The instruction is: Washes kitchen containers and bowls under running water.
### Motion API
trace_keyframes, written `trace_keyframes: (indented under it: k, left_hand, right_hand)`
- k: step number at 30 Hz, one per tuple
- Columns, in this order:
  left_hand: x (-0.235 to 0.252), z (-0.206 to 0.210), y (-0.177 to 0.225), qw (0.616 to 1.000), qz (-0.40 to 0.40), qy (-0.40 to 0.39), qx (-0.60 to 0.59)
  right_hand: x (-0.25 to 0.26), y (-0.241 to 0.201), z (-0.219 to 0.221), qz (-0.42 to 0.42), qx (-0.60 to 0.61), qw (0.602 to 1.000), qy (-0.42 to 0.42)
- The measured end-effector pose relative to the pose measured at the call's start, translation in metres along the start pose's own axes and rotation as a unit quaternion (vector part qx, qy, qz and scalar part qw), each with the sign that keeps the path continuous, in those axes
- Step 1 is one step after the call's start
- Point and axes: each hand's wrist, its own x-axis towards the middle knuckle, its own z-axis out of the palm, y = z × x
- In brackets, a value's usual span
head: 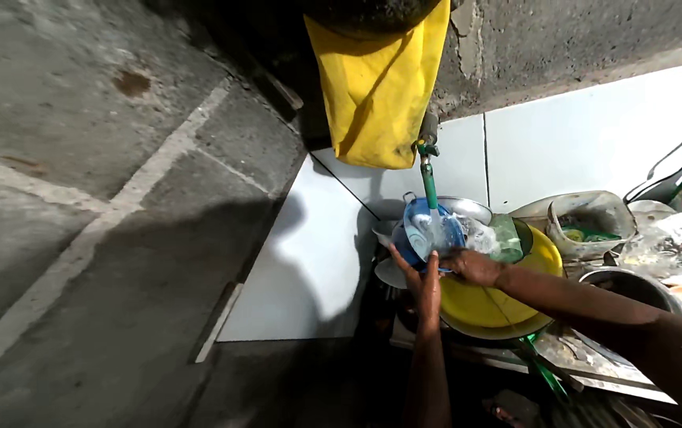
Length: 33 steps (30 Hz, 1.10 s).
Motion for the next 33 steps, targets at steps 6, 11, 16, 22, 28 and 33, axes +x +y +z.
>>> trace_keyframes:
  k: [6, 11, 16, 22, 28, 33]
  left_hand:
    - [0.020, -0.026, 0.043, 0.987, -0.142, -0.046, 0.053]
    - [0.026, -0.022, 0.042, 0.985, -0.089, -0.103, 0.109]
    - [0.011, -0.004, 0.023, 0.988, -0.050, -0.131, 0.068]
    - [0.017, 0.023, 0.022, 0.965, 0.051, -0.142, 0.212]
    - [0.064, 0.037, 0.060, 0.921, 0.006, -0.177, 0.347]
    - [0.086, 0.043, 0.068, 0.944, 0.038, -0.185, 0.271]
  right_hand:
    - [-0.021, 0.036, -0.010, -0.091, -0.027, 0.995, 0.017]
    - [-0.032, -0.007, -0.034, -0.041, 0.116, 0.990, 0.065]
    - [-0.037, -0.034, -0.059, 0.115, 0.337, 0.927, 0.120]
    - [0.003, -0.027, -0.078, 0.331, 0.440, 0.827, 0.114]
    - [0.033, -0.005, -0.091, 0.379, 0.466, 0.791, 0.118]
    - [0.046, -0.010, -0.126, 0.340, 0.581, 0.729, 0.122]
